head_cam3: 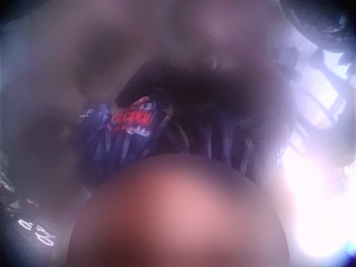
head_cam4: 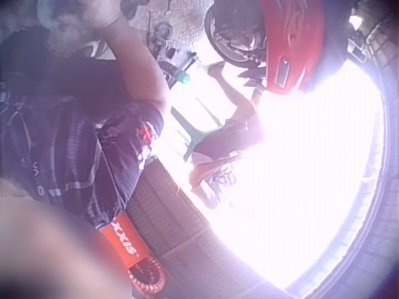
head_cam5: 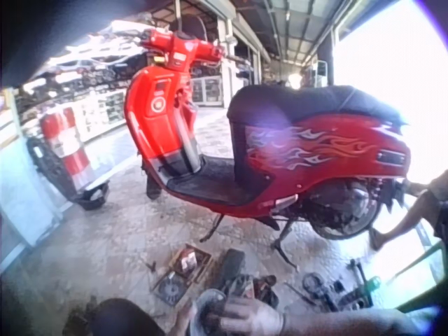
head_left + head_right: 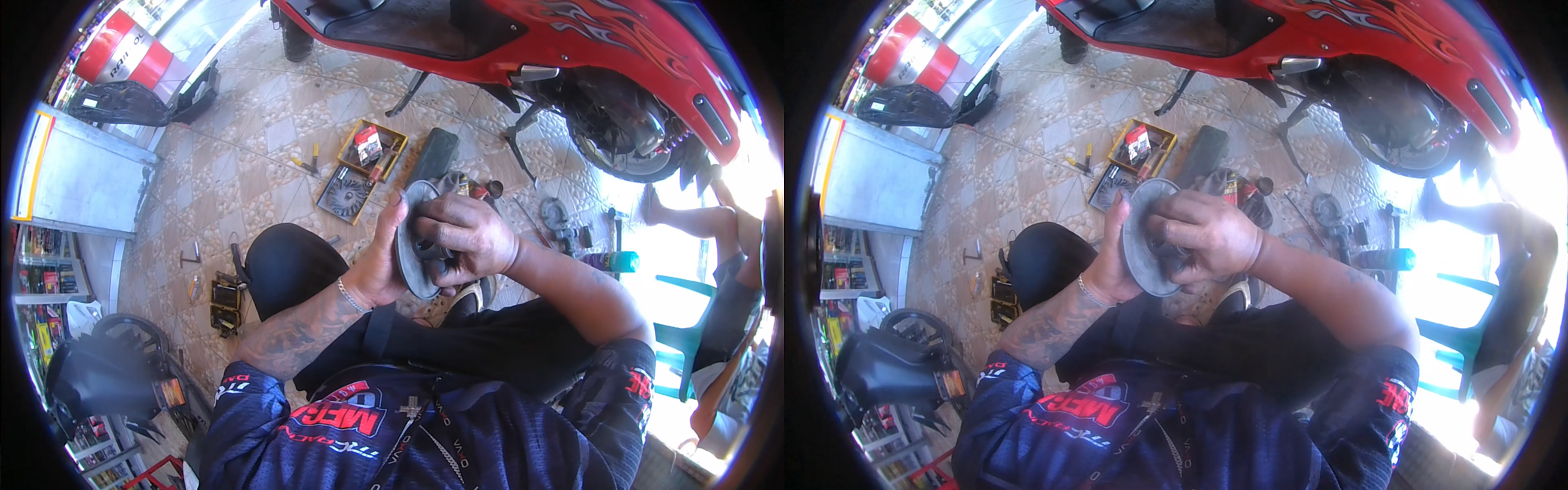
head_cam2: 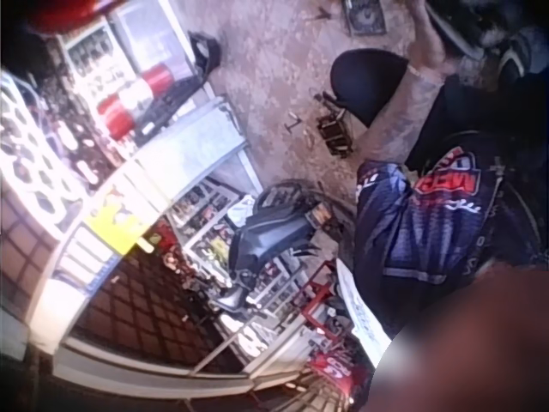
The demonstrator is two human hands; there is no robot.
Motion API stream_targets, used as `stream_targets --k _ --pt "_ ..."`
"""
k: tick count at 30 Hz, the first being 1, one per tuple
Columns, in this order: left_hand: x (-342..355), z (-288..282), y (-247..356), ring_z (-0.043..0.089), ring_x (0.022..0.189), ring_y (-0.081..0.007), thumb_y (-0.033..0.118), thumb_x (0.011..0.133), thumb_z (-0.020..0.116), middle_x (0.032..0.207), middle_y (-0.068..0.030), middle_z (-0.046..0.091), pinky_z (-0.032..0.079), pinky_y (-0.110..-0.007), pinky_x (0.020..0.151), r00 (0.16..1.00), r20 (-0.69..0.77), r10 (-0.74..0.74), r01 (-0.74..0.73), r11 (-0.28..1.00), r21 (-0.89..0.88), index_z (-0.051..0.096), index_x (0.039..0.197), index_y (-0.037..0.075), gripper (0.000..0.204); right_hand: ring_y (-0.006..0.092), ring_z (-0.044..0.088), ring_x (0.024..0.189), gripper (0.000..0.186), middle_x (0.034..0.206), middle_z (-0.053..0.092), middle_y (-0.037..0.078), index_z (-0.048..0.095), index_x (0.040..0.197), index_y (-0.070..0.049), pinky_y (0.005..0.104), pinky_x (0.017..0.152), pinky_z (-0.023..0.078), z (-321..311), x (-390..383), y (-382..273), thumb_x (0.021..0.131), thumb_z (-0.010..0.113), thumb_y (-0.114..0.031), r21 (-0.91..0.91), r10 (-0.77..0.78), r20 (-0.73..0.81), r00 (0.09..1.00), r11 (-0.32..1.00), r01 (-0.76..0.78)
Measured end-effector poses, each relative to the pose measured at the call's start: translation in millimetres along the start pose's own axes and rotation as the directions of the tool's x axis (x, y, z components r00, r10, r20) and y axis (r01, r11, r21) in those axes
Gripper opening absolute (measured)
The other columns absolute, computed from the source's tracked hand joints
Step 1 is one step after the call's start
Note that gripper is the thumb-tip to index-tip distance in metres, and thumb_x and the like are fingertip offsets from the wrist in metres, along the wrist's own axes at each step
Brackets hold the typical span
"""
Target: The person sits on the floor in a workshop and cleans a circular metal scooter part with a cloth. They then use a screwdriver to adjust or remove a small internal component from the part.
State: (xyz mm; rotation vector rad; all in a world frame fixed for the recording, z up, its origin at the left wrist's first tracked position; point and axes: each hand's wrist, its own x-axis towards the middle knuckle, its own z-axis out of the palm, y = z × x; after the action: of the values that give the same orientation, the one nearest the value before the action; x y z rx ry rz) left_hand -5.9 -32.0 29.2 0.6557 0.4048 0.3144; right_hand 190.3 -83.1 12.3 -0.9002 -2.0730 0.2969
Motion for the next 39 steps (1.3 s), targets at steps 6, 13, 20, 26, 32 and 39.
stream_targets --k 6,13,20,26,32,39 --pt "3.1 -4.4 -3.1 0.061 0.125 -0.0341 0.075 0.098 0.042 0.141 -0.0185 0.051 0.065 -0.054 0.080 0.999 -0.034 0.030 -0.033 0.997 -0.076 0.035 0.153 0.014 0.082 0.0389 0.065 0.099 0.056 0.112 0.064 0.016 0.065 0.113 -0.006 0.0460 0.084 0.055 7.9 1.4 -5.2 0.063 0.084 -0.025 0.116 0.143 -0.084 0.986 0.984 -0.133" --pt "2.0 -3.5 -2.1 0.058 0.129 -0.0280 0.073 0.099 0.042 0.141 -0.0150 0.052 0.057 -0.046 0.101 0.998 -0.024 0.059 -0.060 0.998 -0.022 0.040 0.150 0.013 0.079 0.0377 0.065 0.096 0.050 0.110 0.064 0.016 0.065 0.111 -0.005 0.0454 0.083 0.055 10.4 5.1 -8.7 0.066 0.079 -0.021 0.065 0.111 -0.142 0.984 0.993 -0.102" --pt "3.8 -0.6 -0.9 0.055 0.132 -0.0260 0.073 0.100 0.039 0.142 -0.0153 0.052 0.049 -0.043 0.109 0.989 -0.090 0.118 -0.117 0.993 0.019 0.041 0.150 0.010 0.080 0.0380 0.066 0.096 0.045 0.106 0.065 0.017 0.066 0.108 -0.003 0.0448 0.084 0.055 24.8 9.1 -16.4 0.067 0.075 -0.017 0.065 0.183 -0.259 0.948 0.983 -0.172" --pt "3.1 -2.2 1.7 0.054 0.132 -0.0259 0.073 0.101 0.039 0.143 -0.0152 0.052 0.050 -0.042 0.109 0.988 -0.043 0.146 -0.145 0.989 0.021 0.041 0.150 0.010 0.080 0.0380 0.066 0.096 0.041 0.105 0.064 0.018 0.066 0.106 -0.003 0.0445 0.083 0.055 28.2 12.9 -17.7 0.068 0.074 -0.016 0.079 0.213 -0.260 0.942 0.977 -0.199" --pt "1.3 -4.6 1.1 0.054 0.133 -0.0260 0.073 0.100 0.039 0.142 -0.0146 0.051 0.049 -0.042 0.110 0.990 -0.067 0.127 -0.127 0.992 0.003 0.040 0.150 0.010 0.080 0.0380 0.066 0.095 0.040 0.105 0.064 0.018 0.066 0.105 -0.002 0.0443 0.084 0.055 30.2 13.6 -21.7 0.068 0.074 -0.014 0.097 0.251 -0.257 0.933 0.967 -0.234" --pt "2.5 -5.1 -0.8 0.051 0.135 -0.0261 0.075 0.100 0.037 0.144 -0.0147 0.048 0.050 -0.043 0.109 0.991 -0.084 0.105 -0.105 0.994 0.005 0.037 0.152 0.012 0.081 0.0391 0.065 0.100 0.037 0.109 0.063 0.018 0.068 0.103 -0.004 0.0454 0.087 0.055 30.2 14.7 -21.7 0.068 0.074 -0.012 0.087 0.230 -0.234 0.945 0.973 -0.215"
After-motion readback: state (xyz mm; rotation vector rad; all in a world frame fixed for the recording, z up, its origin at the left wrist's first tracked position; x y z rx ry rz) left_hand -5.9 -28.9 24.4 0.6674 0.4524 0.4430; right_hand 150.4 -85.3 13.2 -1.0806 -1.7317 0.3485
